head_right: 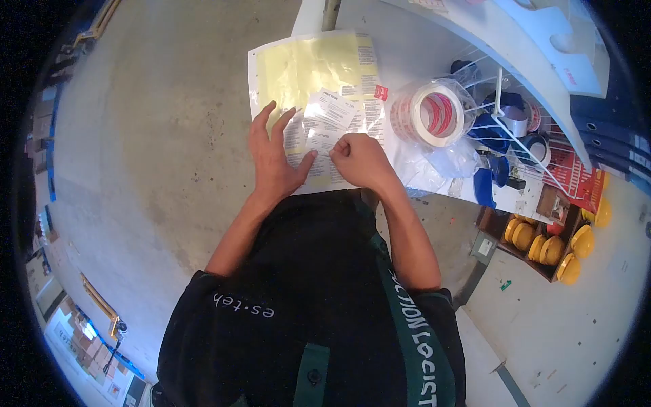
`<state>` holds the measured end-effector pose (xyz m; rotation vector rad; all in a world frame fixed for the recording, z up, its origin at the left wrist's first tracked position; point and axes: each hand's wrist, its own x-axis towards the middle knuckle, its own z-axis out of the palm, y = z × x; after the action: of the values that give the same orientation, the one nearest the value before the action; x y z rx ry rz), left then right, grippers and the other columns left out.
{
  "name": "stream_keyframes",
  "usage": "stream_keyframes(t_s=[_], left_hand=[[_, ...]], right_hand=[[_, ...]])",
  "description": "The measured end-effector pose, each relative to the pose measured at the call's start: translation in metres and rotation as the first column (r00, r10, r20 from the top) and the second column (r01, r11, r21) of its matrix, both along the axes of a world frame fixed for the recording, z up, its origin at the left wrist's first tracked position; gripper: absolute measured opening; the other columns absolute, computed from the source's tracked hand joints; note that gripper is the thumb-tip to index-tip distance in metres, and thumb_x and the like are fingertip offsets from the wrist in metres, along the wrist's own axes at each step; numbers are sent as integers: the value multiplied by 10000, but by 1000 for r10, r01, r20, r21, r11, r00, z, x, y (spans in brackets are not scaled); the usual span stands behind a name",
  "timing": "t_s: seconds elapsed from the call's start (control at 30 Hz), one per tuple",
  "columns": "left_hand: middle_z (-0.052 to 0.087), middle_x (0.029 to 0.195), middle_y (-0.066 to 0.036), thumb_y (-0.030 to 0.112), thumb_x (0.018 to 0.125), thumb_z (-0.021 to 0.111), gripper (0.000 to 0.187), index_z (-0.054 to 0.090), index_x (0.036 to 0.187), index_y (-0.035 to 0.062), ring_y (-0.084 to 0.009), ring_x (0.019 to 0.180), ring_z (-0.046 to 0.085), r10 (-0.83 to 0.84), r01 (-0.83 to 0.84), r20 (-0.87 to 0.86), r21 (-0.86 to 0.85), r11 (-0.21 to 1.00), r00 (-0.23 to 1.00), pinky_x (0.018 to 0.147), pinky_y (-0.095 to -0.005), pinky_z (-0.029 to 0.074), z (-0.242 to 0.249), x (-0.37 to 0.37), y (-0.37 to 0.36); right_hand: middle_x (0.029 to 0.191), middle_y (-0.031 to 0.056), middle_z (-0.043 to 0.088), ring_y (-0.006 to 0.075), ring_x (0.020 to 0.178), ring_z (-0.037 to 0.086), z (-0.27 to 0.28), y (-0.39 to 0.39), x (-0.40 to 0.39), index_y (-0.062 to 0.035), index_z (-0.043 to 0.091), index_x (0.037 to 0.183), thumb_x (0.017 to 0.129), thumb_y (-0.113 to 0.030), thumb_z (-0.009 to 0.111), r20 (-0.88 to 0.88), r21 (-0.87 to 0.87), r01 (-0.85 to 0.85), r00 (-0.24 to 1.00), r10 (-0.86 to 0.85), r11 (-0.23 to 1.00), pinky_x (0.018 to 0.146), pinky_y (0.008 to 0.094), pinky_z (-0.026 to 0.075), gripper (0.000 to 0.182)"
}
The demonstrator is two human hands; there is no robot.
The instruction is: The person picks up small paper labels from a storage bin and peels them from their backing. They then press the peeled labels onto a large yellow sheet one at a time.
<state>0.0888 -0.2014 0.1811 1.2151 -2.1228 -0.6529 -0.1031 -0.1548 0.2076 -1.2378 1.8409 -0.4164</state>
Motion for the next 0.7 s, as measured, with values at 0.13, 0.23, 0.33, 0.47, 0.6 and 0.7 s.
stream_keyframes(t_s=[0.13,0.23,0.33,0.47,0.6,0.7], left_hand=[[326,1499,-232,147,643,865,866,469,1412,117,-434,1381,307,34,-33,38,-22,999,999,1096,-564,270,-16,-1,1],[332,1494,-231,151,642,866,866,469,1411,113,-434,1375,312,37,-36,31,-24,999,999,1095,-564,265,-18,0,0],[333,1492,-231,158,643,866,866,468,1411,113,-434,1374,312,46,-44,41,-35,998,998,1095,-565,263,-19,1,0],[337,1490,-229,165,643,865,865,470,1410,112,-433,1374,311,56,-55,31,-38,998,998,1093,-569,261,-18,1,1],[346,1494,-227,180,645,866,847,487,1398,107,-426,1377,318,69,-66,48,-53,996,996,1100,-567,262,-19,1,2],[334,1495,-230,168,646,860,840,490,1398,106,-431,1372,311,60,-57,47,-59,997,997,1091,-574,259,-19,2,3]], right_hand=[[752,154,692,235,699,663,-7,-12,-3,35,706,862,836,-213,716,-37,102,-77,996,81,992,682,358,522,249],[763,179,703,274,716,690,-8,-17,-1,31,717,838,826,-221,716,-77,147,-74,993,86,986,690,375,533,252],[789,199,711,311,754,706,-9,-20,1,20,729,831,818,-224,715,-129,151,-103,984,123,983,717,388,542,245],[804,210,714,344,782,710,-7,-20,5,10,738,818,797,-237,719,-184,151,-77,977,105,986,746,401,550,249],[821,203,721,354,821,714,-8,-20,12,-2,745,821,788,-239,712,-240,152,-53,967,89,987,776,407,558,241],[828,199,725,352,838,716,-8,-21,16,-9,750,824,785,-239,708,-271,184,-36,959,86,982,790,412,559,237]])
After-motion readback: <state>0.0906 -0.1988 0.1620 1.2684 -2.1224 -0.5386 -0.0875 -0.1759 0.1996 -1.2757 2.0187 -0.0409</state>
